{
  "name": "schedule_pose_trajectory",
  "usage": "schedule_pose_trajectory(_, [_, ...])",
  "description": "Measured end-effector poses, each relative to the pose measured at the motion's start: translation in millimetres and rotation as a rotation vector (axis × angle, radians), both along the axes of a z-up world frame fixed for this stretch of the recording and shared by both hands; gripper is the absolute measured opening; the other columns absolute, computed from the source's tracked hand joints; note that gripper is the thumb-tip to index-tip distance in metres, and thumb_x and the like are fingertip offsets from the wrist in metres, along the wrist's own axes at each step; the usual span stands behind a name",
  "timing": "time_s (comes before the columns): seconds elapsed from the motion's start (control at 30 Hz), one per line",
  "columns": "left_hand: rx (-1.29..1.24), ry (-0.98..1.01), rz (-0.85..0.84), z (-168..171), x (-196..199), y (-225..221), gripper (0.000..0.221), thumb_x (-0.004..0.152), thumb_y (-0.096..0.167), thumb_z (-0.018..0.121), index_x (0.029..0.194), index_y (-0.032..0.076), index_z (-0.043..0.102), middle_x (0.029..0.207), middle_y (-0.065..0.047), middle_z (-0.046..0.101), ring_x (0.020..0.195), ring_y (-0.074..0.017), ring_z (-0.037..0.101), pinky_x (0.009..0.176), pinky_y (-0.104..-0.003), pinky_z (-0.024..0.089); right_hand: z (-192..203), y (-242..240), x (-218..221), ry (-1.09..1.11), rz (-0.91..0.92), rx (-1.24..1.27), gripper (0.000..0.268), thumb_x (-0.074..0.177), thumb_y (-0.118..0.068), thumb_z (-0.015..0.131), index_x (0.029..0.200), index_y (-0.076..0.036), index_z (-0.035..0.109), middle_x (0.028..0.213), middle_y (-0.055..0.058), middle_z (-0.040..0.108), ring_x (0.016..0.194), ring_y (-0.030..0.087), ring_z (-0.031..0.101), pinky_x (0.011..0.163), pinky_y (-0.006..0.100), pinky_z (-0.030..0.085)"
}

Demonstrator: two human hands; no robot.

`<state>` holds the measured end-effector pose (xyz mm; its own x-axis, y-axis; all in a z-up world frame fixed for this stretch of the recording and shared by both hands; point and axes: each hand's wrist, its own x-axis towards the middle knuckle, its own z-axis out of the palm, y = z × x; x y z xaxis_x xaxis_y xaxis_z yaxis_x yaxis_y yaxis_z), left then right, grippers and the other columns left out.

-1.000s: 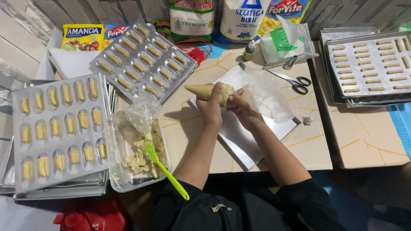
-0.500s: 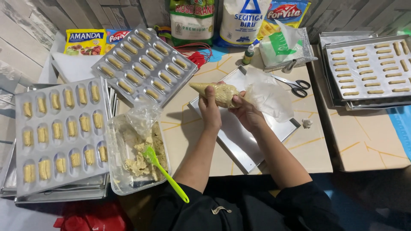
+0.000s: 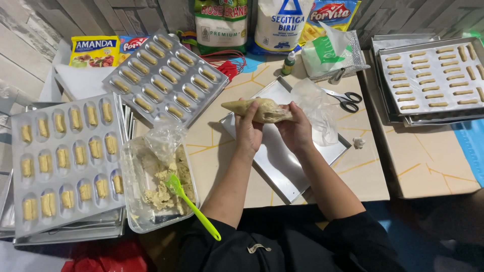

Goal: Filling a piping bag with dough from a container using a spatula and preparing it for baking.

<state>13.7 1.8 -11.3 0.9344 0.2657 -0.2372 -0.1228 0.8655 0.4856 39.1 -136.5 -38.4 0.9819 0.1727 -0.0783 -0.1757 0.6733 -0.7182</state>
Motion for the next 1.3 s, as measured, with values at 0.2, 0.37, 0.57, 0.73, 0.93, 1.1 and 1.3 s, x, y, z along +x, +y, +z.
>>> schedule_pose_trajectory(0.2, [0.099, -0.018, -0.016, 6.2, -6.7, -5.4, 0.101, 0.083, 0.013, 0.089, 0.157, 0.015, 0.019, 0.138, -0.016, 0.04, 0.122, -0.0273, 0.048, 0.107, -0.059, 0.043, 15.2, 5.5, -9.7, -0.212, -0.006, -0.332, 0.029, 0.099, -0.036, 0.07, 0.096, -0.009, 0.06, 0.096, 0.004, 0.057, 0.098, 0.021, 0.061, 0.1, 0.043, 0.052])
schedule_pose_trajectory(0.37, [0.289, -0.066, -0.033, 9.9, -11.8, -11.1, 0.099, 0.082, 0.013, 0.088, 0.155, 0.014, 0.021, 0.129, -0.013, 0.047, 0.117, -0.0224, 0.051, 0.108, -0.052, 0.04, 56.2, 28.1, -30.8, -0.207, 0.046, -0.456, 0.027, 0.087, -0.026, 0.082, 0.09, -0.011, 0.06, 0.085, -0.002, 0.056, 0.085, 0.014, 0.057, 0.081, 0.032, 0.051])
schedule_pose_trajectory(0.57, [0.376, -0.108, 0.016, -21.3, -1.2, -12.7, 0.087, 0.08, 0.008, 0.089, 0.147, 0.01, 0.033, 0.115, -0.008, 0.052, 0.099, -0.0158, 0.062, 0.101, -0.041, 0.051, 30.4, 17.7, -20.7, -0.155, 0.083, -0.448, 0.018, 0.089, -0.024, 0.079, 0.095, -0.013, 0.066, 0.086, -0.004, 0.058, 0.085, 0.012, 0.059, 0.083, 0.032, 0.051])
schedule_pose_trajectory(0.73, [0.339, -0.094, 0.041, -6.3, -4.2, -6.0, 0.068, 0.08, 0.023, 0.091, 0.132, 0.012, 0.049, 0.115, -0.004, 0.052, 0.115, -0.0187, 0.057, 0.105, -0.043, 0.049, -9.9, -0.4, 0.8, -0.104, 0.098, -0.393, 0.019, 0.086, -0.019, 0.08, 0.094, -0.009, 0.066, 0.084, 0.001, 0.063, 0.082, 0.015, 0.065, 0.084, 0.031, 0.055])
schedule_pose_trajectory(0.93, [-0.085, -0.062, 0.004, -1.5, -5.0, -7.8, 0.036, 0.088, 0.033, 0.083, 0.109, 0.015, 0.06, 0.108, -0.006, 0.065, 0.117, -0.0325, 0.065, 0.105, -0.056, 0.052, -0.8, 2.7, -3.4, 0.059, 0.13, -0.164, 0.027, 0.092, -0.015, 0.076, 0.076, -0.011, 0.055, 0.082, 0.011, 0.065, 0.076, 0.026, 0.071, 0.058, 0.03, 0.056])
schedule_pose_trajectory(1.1, [0.542, -0.145, -0.172, 9.8, -20.8, -20.1, 0.061, 0.096, 0.048, 0.072, 0.131, 0.004, 0.047, 0.128, -0.017, 0.059, 0.134, -0.0381, 0.053, 0.113, -0.056, 0.043, 43.8, -0.1, -11.1, 0.124, -0.086, 0.02, 0.055, 0.108, -0.049, 0.044, 0.065, -0.014, 0.046, 0.117, 0.015, 0.067, 0.122, 0.037, 0.065, 0.1, 0.045, 0.056])
schedule_pose_trajectory(1.3, [1.324, -0.291, -0.301, 72.7, -63.3, -22.5, 0.064, 0.096, 0.047, 0.066, 0.126, -0.008, 0.052, 0.117, -0.025, 0.06, 0.13, -0.0437, 0.055, 0.113, -0.057, 0.041, 33.4, -62.3, 16.6, 0.303, -0.119, 0.496, 0.061, 0.113, -0.042, 0.027, 0.06, -0.013, 0.039, 0.072, 0.003, 0.054, 0.093, 0.024, 0.066, 0.1, 0.049, 0.057])
